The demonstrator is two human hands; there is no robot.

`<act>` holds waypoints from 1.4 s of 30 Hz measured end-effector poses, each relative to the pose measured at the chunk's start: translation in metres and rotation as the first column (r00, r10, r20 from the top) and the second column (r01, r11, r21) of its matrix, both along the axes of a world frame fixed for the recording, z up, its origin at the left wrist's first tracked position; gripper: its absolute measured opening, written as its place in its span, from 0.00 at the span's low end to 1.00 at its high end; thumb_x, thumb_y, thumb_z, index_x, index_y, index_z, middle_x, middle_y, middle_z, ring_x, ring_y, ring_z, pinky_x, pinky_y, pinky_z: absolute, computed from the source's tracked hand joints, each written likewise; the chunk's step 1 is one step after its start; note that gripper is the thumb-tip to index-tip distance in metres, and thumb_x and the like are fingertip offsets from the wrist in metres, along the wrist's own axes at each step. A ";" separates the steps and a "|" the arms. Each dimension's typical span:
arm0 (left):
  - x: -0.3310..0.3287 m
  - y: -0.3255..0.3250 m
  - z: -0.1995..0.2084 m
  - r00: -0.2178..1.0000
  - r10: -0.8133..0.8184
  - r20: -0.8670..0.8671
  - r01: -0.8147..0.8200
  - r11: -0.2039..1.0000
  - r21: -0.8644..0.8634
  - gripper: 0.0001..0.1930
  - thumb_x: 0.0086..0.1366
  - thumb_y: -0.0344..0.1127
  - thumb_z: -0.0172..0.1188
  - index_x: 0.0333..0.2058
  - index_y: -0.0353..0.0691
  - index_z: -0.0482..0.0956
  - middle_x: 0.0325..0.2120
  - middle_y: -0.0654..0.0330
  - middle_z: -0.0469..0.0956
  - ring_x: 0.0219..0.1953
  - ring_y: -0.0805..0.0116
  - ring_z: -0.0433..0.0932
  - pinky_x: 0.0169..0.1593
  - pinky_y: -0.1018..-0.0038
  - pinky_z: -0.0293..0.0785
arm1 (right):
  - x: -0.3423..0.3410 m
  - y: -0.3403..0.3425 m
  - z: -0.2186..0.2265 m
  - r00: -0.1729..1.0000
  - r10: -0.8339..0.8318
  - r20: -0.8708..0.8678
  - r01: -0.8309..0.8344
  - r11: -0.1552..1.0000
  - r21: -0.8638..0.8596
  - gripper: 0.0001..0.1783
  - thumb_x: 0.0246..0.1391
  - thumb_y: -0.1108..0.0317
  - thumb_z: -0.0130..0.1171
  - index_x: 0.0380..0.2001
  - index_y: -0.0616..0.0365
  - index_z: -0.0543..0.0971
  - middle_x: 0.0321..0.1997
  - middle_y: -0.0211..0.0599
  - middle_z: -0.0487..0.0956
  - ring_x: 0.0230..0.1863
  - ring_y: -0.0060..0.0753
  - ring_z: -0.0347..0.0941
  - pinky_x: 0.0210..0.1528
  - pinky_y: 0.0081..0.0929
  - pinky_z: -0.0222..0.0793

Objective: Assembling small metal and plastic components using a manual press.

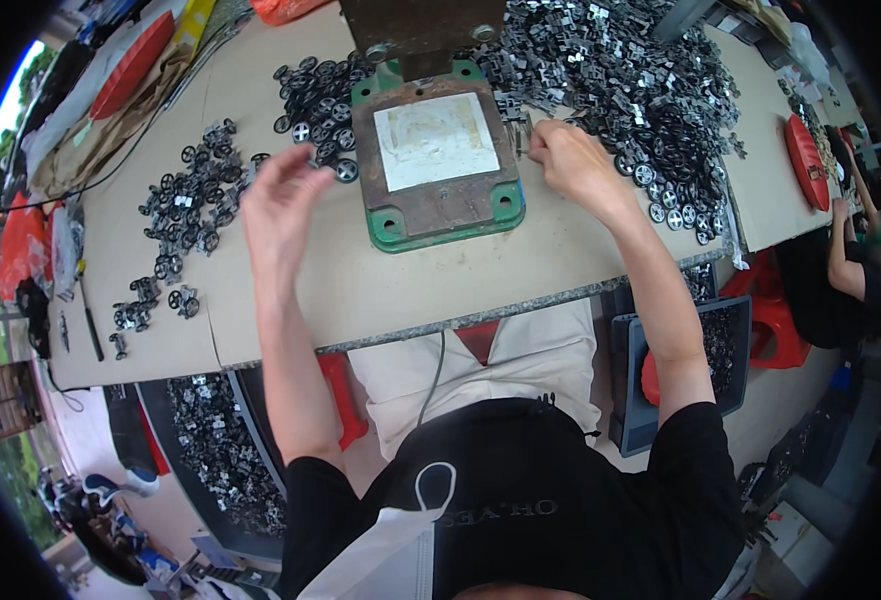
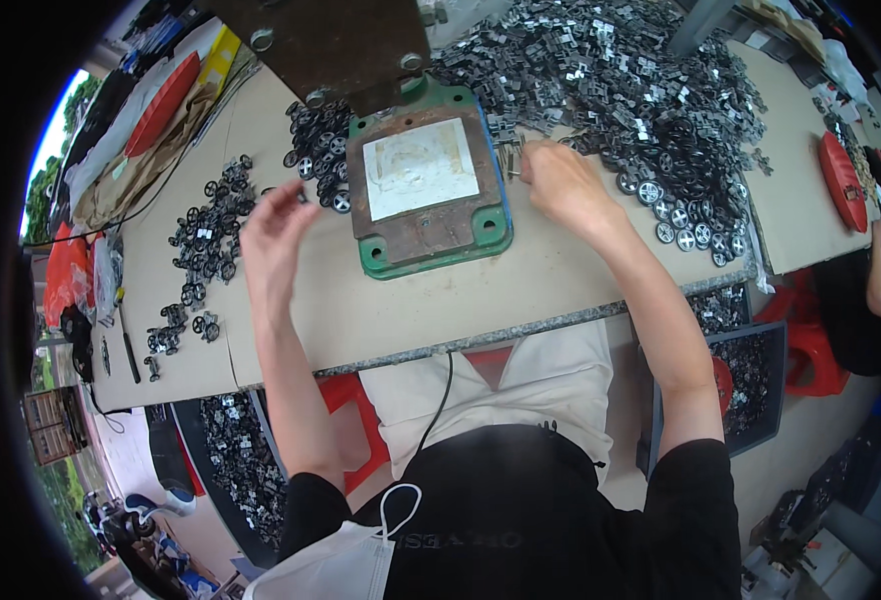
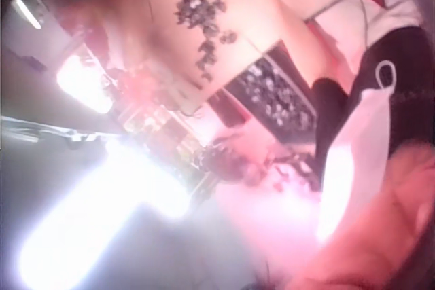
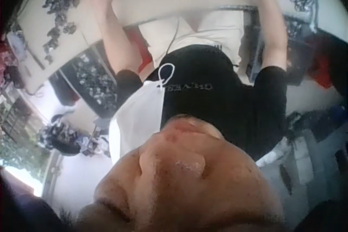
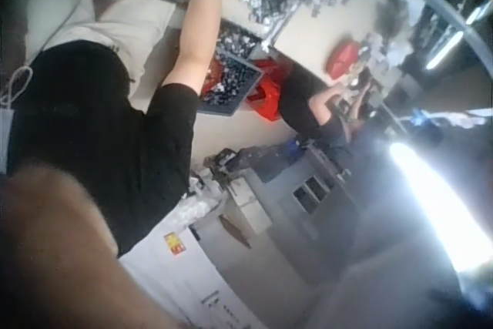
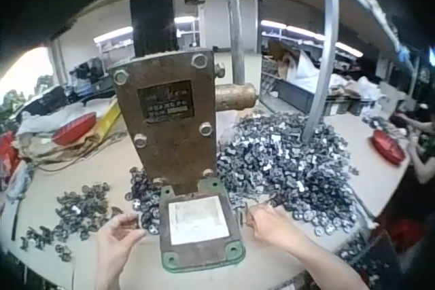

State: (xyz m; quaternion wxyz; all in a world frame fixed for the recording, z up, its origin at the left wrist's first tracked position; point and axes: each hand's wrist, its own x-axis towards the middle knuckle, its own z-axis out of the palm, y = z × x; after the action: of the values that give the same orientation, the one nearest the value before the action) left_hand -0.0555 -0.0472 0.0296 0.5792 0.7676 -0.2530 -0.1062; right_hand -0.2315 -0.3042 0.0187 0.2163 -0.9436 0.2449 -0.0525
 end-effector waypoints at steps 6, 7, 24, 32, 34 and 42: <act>-0.098 -0.001 -0.027 0.529 -0.620 -0.579 0.137 0.736 -0.663 0.21 0.55 0.25 0.59 0.49 0.35 0.69 0.40 0.55 0.75 0.38 0.67 0.76 0.42 0.76 0.72 | -0.029 0.051 0.028 0.945 -0.022 0.328 -0.092 0.939 0.330 0.09 0.50 0.76 0.51 0.36 0.64 0.74 0.31 0.40 0.76 0.33 0.33 0.74 0.36 0.26 0.67; -0.105 -0.003 -0.031 0.467 -0.653 -0.597 0.098 0.709 -0.699 0.20 0.56 0.25 0.58 0.49 0.35 0.69 0.41 0.54 0.74 0.39 0.66 0.76 0.43 0.75 0.73 | -0.032 0.064 0.025 0.900 -0.080 0.429 -0.180 0.827 0.533 0.09 0.50 0.76 0.53 0.37 0.63 0.73 0.32 0.36 0.76 0.34 0.27 0.74 0.36 0.22 0.67; -0.121 -0.020 -0.049 0.319 -0.718 -0.618 0.003 0.653 -0.757 0.18 0.62 0.27 0.51 0.51 0.33 0.67 0.41 0.53 0.75 0.41 0.62 0.77 0.47 0.72 0.74 | -0.041 0.108 -0.006 0.739 -0.338 0.583 -0.434 0.424 0.795 0.07 0.53 0.78 0.52 0.37 0.64 0.70 0.35 0.34 0.75 0.38 0.21 0.73 0.36 0.16 0.70; -0.127 -0.022 -0.056 0.440 -0.675 -0.592 -0.001 0.659 -0.752 0.16 0.61 0.26 0.52 0.49 0.34 0.70 0.40 0.54 0.76 0.38 0.66 0.77 0.44 0.75 0.74 | -0.044 0.113 -0.006 0.699 -0.116 0.705 -0.393 0.762 0.515 0.05 0.52 0.79 0.52 0.34 0.66 0.71 0.31 0.36 0.76 0.34 0.23 0.74 0.32 0.18 0.73; -0.130 -0.024 -0.056 0.460 -0.660 -0.593 0.005 0.670 -0.742 0.16 0.61 0.26 0.52 0.49 0.34 0.70 0.40 0.54 0.76 0.38 0.66 0.76 0.44 0.75 0.74 | -0.045 0.118 -0.007 0.709 -0.320 0.628 -0.388 0.567 0.726 0.05 0.52 0.79 0.52 0.34 0.66 0.71 0.31 0.37 0.76 0.33 0.23 0.75 0.32 0.18 0.73; -0.125 -0.022 -0.050 0.416 -0.636 -0.650 0.041 0.727 -0.685 0.17 0.62 0.26 0.51 0.50 0.31 0.68 0.41 0.51 0.75 0.41 0.63 0.76 0.45 0.73 0.74 | -0.048 0.077 0.003 0.824 -0.227 0.520 -0.327 0.559 0.762 0.10 0.54 0.75 0.52 0.40 0.65 0.72 0.35 0.38 0.78 0.33 0.21 0.74 0.33 0.19 0.71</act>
State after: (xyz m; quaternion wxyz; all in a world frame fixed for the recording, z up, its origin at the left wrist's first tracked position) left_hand -0.1800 -0.0692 -0.0203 0.7883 0.3224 -0.1091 -0.5126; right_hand -0.2798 -0.2271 0.0218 0.6960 -0.6757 0.1361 -0.2012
